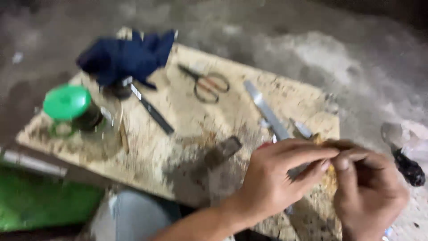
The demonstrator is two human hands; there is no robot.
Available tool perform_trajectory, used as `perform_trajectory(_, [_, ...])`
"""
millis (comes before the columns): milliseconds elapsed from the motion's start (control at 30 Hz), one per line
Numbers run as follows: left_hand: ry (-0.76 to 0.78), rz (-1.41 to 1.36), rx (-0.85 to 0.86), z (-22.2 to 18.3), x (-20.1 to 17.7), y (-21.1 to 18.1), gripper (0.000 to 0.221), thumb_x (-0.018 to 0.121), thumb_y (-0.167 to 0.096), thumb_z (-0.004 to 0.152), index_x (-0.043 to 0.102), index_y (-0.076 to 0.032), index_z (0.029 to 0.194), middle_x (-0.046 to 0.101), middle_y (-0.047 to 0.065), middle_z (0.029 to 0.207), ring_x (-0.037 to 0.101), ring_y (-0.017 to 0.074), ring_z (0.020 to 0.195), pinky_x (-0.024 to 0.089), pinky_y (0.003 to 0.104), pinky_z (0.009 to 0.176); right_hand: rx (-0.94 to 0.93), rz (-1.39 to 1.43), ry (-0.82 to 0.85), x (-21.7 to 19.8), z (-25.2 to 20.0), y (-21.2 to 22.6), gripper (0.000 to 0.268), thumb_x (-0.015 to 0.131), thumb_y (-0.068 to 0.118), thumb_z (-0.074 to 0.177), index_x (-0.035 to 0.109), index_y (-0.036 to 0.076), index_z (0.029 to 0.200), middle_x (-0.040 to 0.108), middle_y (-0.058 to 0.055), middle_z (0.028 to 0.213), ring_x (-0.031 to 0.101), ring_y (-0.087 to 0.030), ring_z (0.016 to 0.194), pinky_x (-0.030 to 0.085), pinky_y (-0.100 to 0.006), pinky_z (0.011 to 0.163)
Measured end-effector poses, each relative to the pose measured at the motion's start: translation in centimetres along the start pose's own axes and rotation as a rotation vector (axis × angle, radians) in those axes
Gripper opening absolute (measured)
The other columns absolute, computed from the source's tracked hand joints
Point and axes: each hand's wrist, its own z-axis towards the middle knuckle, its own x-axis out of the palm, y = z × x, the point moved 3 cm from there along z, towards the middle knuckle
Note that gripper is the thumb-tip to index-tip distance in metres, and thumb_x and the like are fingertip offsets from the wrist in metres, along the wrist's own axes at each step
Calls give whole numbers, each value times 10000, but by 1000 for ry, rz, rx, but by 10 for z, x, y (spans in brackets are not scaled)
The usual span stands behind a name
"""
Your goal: Measuring, cutting, and inserting insulation paper into the slots of a motor stator using calipers and scissors.
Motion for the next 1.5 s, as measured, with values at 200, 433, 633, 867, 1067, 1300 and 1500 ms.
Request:
perform_trajectory(200, [-75,-121,-234,16,-1,-7,135,787,-67,927,775,-88,1059,785,135,1006,780,232,857,672,331,738,257,162,-85,6,1,-12,116,666,-54,926,672,-91,1036,752,-228,1096,749,-258,1080,604,-314,983])
perform_trajectory(433, [-18,-145,-433,17,1,-2,173,787,-183,892,826,-165,1059,811,77,964,777,167,864,676,277,707,536,291,-145,10,10,-20,155,710,-121,834,740,-101,985,804,-259,1017,798,-334,961,678,-410,844])
perform_trajectory(633, [-61,52,-385,16,6,4,157,834,-206,827,867,-199,980,860,29,910,827,140,739,737,260,638,534,180,-111,10,4,-31,130,743,26,865,776,-32,977,835,-182,772,795,-236,756,670,-362,734])
perform_trajectory(867, [-55,28,-406,17,3,3,164,817,-175,841,870,-174,995,855,50,930,846,168,754,743,261,595,400,213,-1,5,11,-27,138,762,36,800,784,6,933,900,-179,1055,863,-230,1094,723,-335,946])
perform_trajectory(1067, [-98,116,-110,9,1,6,109,805,-141,847,852,-138,945,810,27,817,753,117,641,629,253,581,195,129,59,0,6,-35,93,803,143,818,799,95,897,893,-58,948,867,-131,918,691,-267,786])
perform_trajectory(1300, [-181,91,-357,-3,9,34,189,877,-131,736,885,-149,924,866,42,806,870,134,687,756,249,542,175,304,174,5,21,-28,120,756,151,903,751,55,976,793,-69,918,852,-192,907,701,-322,725])
perform_trajectory(1500, [-94,86,-386,-7,7,31,189,874,-155,749,860,-161,938,850,44,868,859,166,739,773,274,584,60,411,168,2,24,-27,72,774,93,913,721,105,961,611,29,704,547,-102,636,512,-299,576])
